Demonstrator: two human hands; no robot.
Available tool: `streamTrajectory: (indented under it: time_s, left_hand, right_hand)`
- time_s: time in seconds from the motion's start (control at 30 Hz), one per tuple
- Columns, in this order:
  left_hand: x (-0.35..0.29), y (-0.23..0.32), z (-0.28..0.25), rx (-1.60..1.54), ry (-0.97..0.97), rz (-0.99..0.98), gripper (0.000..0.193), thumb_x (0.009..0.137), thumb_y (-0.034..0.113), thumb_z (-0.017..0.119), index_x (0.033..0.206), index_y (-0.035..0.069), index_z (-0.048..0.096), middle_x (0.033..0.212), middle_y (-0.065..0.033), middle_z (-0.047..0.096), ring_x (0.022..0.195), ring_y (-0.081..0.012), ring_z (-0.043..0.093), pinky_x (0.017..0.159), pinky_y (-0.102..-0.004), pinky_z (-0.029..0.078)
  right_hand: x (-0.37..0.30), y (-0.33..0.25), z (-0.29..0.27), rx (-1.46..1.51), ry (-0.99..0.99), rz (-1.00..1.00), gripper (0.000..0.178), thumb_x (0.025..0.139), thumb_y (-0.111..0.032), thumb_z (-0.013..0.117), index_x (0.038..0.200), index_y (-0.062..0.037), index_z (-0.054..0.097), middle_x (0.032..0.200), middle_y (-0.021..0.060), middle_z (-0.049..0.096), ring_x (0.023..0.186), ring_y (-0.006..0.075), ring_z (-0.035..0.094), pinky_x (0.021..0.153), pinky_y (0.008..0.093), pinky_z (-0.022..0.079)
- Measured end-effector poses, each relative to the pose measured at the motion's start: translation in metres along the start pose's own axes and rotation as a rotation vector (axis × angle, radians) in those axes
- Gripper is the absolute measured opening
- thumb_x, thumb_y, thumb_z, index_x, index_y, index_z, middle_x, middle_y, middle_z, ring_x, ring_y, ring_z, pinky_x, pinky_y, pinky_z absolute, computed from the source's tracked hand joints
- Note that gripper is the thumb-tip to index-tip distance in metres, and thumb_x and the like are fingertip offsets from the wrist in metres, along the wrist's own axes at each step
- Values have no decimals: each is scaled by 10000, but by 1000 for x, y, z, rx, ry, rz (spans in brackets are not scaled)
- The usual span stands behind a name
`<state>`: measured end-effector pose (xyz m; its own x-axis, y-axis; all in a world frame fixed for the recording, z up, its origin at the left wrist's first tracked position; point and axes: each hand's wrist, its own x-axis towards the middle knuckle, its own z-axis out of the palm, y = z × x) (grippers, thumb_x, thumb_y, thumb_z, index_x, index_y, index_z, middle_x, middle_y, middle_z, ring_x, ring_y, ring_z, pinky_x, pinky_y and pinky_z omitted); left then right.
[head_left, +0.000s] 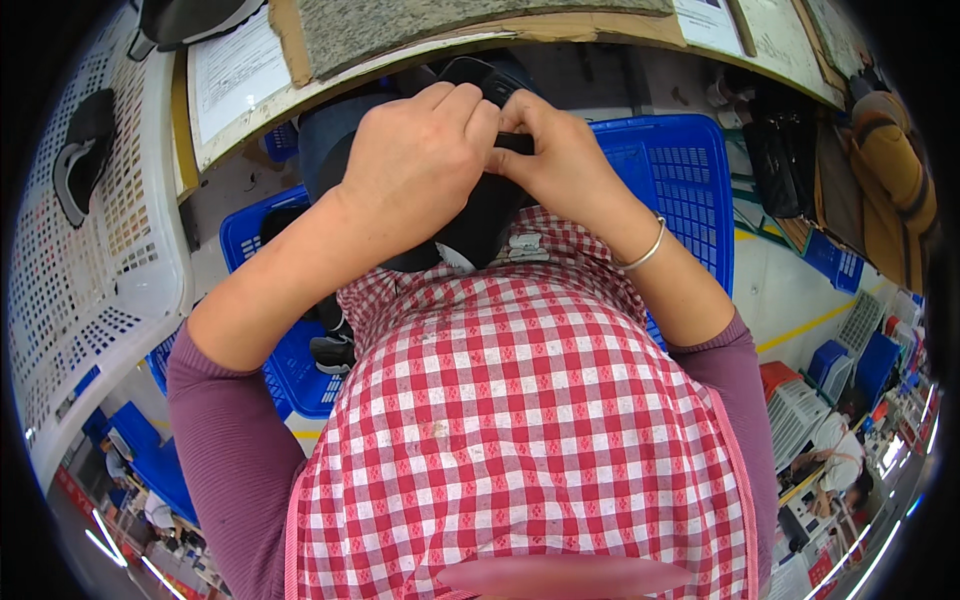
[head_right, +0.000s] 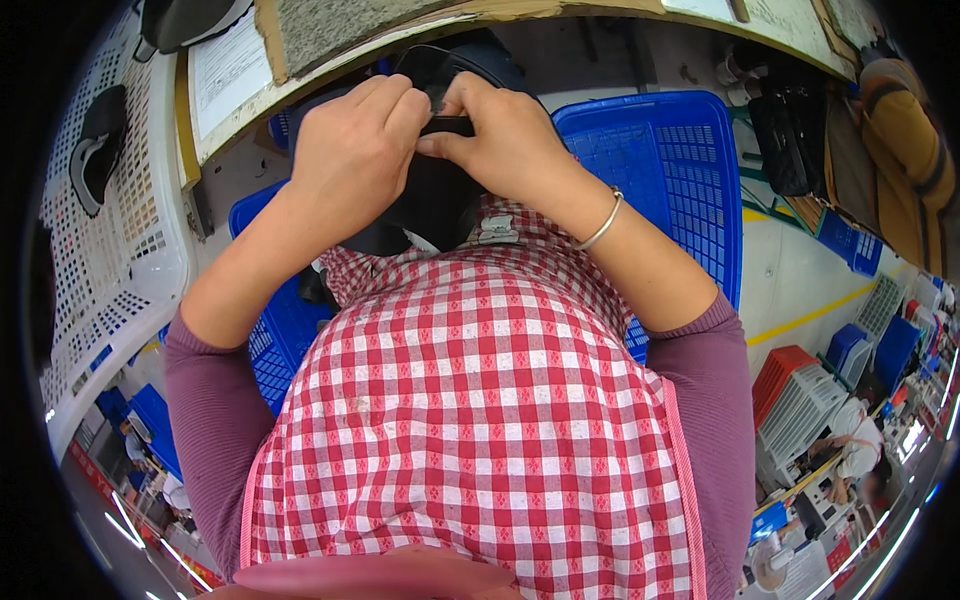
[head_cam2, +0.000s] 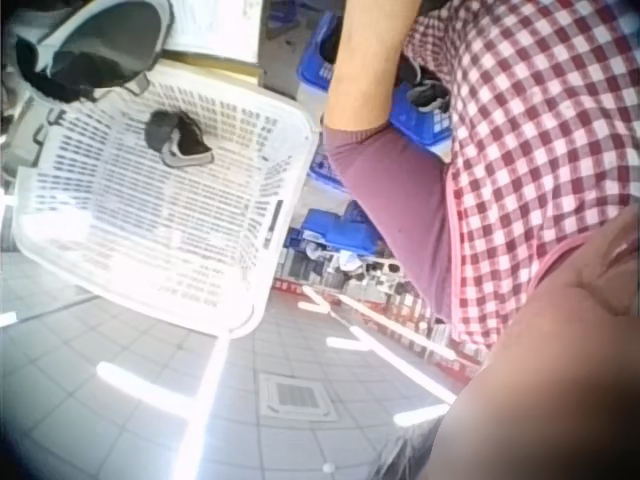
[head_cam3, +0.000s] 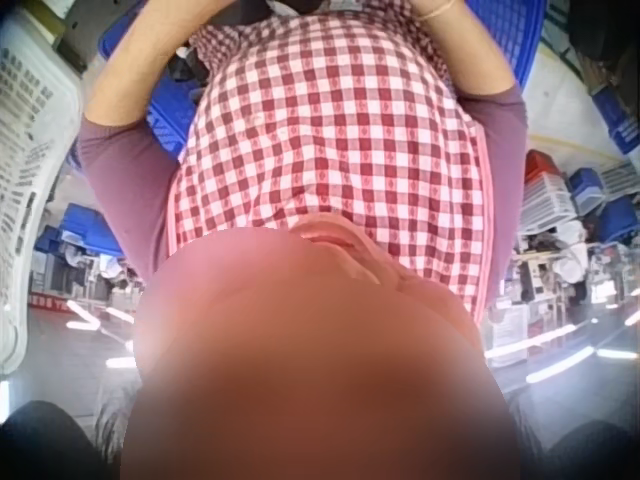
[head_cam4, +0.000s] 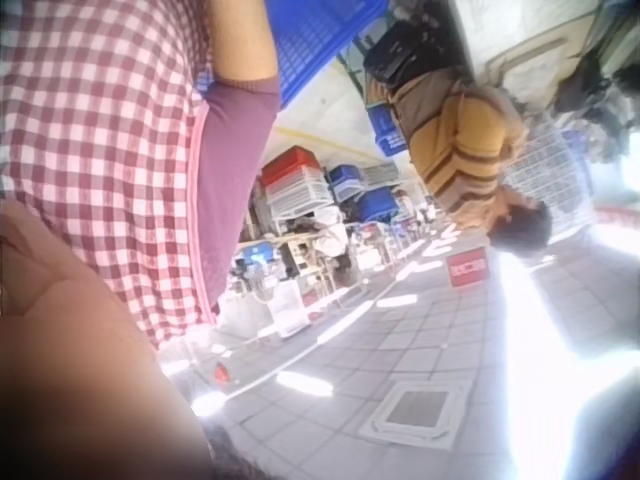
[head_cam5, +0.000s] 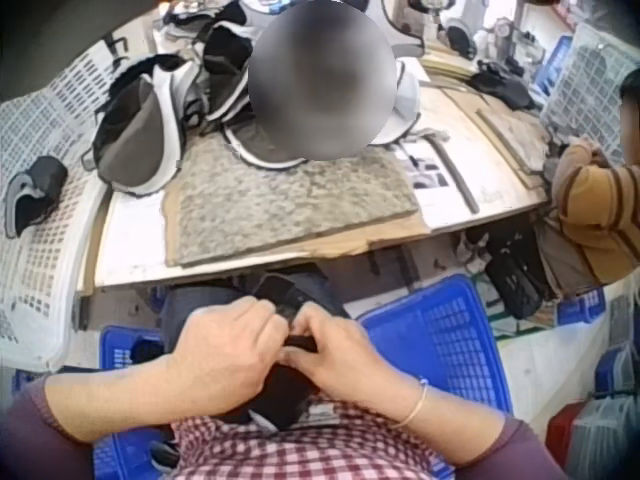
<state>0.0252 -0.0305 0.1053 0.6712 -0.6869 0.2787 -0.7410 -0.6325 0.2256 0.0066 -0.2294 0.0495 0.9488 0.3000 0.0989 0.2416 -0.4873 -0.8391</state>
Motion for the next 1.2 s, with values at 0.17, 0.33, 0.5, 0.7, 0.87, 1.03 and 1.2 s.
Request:
streamTrajectory:
  time_s: [0.17,0.33,0.5,0.7,0.87,1.03,1.2]
  left_hand:
    - [-29,6,19,-850,-119,-651,192,885,113,800,936,-1,655,738,-102,632,615,-165,549,568,-332,435]
    - [-47,19,31,-847,-76,-725,137,929,112,783,895,1,710,695,13,595,695,-30,518,609,-234,418]
    - [-79,4,45,-989,-6,-704,101,894,65,801,949,-2,749,875,-23,672,790,-77,581,740,-251,477]
    - [-87,7,36,-1079,139,-815,114,868,17,814,965,-11,762,945,-13,679,886,-109,613,825,-267,490]
    - [-64,-16,-15,-763,230,-584,144,868,42,791,989,-17,739,934,-28,691,885,-122,638,814,-281,506]
    - [-62,-12,-25,-1188,130,-599,208,848,38,808,1027,-20,720,911,1,713,868,-79,634,791,-264,521]
    - [-112,-18,-59,-769,288,-682,253,818,42,825,1030,-46,719,900,-58,728,847,-134,669,774,-290,537]
  right_hand:
    - [10,18,-27,311,-404,183,293,909,-269,813,1062,-31,737,859,72,732,751,138,653,708,313,522]
    - [16,27,-36,392,-516,146,303,912,-272,826,1062,-19,757,860,55,746,774,125,668,712,300,531]
    - [5,28,-23,346,-376,194,359,878,-293,854,1079,-11,757,890,62,747,812,114,669,741,291,533]
    - [0,15,-34,493,-322,228,246,956,-225,783,1073,-15,734,935,-15,702,886,71,608,813,258,505]
    - [38,-20,-47,401,-266,52,255,962,-201,768,1104,4,719,901,7,721,812,74,608,752,264,520]
    - [52,-45,-37,173,-400,-100,275,860,-189,824,950,8,655,801,92,633,724,140,552,674,335,499]
    - [42,-37,-44,93,-382,-147,467,845,-185,851,1239,-24,659,1243,99,667,1176,230,624,1035,350,470]
